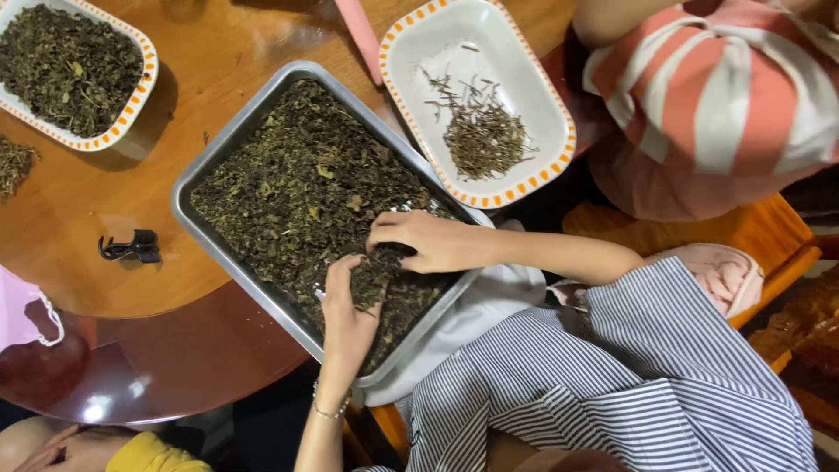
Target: Manually sorting dried tea leaves to remove stems and impurities.
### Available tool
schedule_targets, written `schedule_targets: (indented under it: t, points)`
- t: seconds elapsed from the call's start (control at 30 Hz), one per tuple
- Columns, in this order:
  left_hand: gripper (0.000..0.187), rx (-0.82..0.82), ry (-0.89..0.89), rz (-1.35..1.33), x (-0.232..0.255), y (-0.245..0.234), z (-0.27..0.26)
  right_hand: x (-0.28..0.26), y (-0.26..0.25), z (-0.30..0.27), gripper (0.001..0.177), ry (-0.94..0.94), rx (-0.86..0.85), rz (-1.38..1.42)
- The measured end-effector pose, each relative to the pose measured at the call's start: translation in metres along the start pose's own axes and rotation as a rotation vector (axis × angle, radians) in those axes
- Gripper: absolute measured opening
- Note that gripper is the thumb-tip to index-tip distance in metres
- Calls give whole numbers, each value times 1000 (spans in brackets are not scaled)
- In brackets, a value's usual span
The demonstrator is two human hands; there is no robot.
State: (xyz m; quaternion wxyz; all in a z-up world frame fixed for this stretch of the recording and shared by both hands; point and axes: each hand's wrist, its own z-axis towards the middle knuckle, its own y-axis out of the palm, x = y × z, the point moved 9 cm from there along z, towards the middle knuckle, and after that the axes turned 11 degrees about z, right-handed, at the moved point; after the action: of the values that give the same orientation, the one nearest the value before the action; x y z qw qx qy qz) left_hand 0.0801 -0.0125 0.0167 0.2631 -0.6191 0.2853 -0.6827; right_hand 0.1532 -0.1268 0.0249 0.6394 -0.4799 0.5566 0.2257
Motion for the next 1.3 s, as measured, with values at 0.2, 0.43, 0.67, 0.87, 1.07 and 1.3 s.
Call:
schedule_targets:
  t: [0.2,0.43,0.67,0.87,1.07,1.3]
  points:
    - [37,-16,-23,13,-7,6,3,3,4,0,43,-49,17,-55]
    - [35,-19,-51,-11,5,-5,7,3,-3,5,32,-38,12,-7]
    - [33,-37,-123,-138,1,-15,12,6,-8,16,41,-154,31,-1]
    - [34,-24,-196,-266,4,-19,15,14,-16,22,37,-30,65,277]
    - [42,45,-48,-71,9,-19,18,36,-10,19,24,251,277,1050]
    - [39,32,20,190,19,-19,18,23,-13,12,24,325,467,1458]
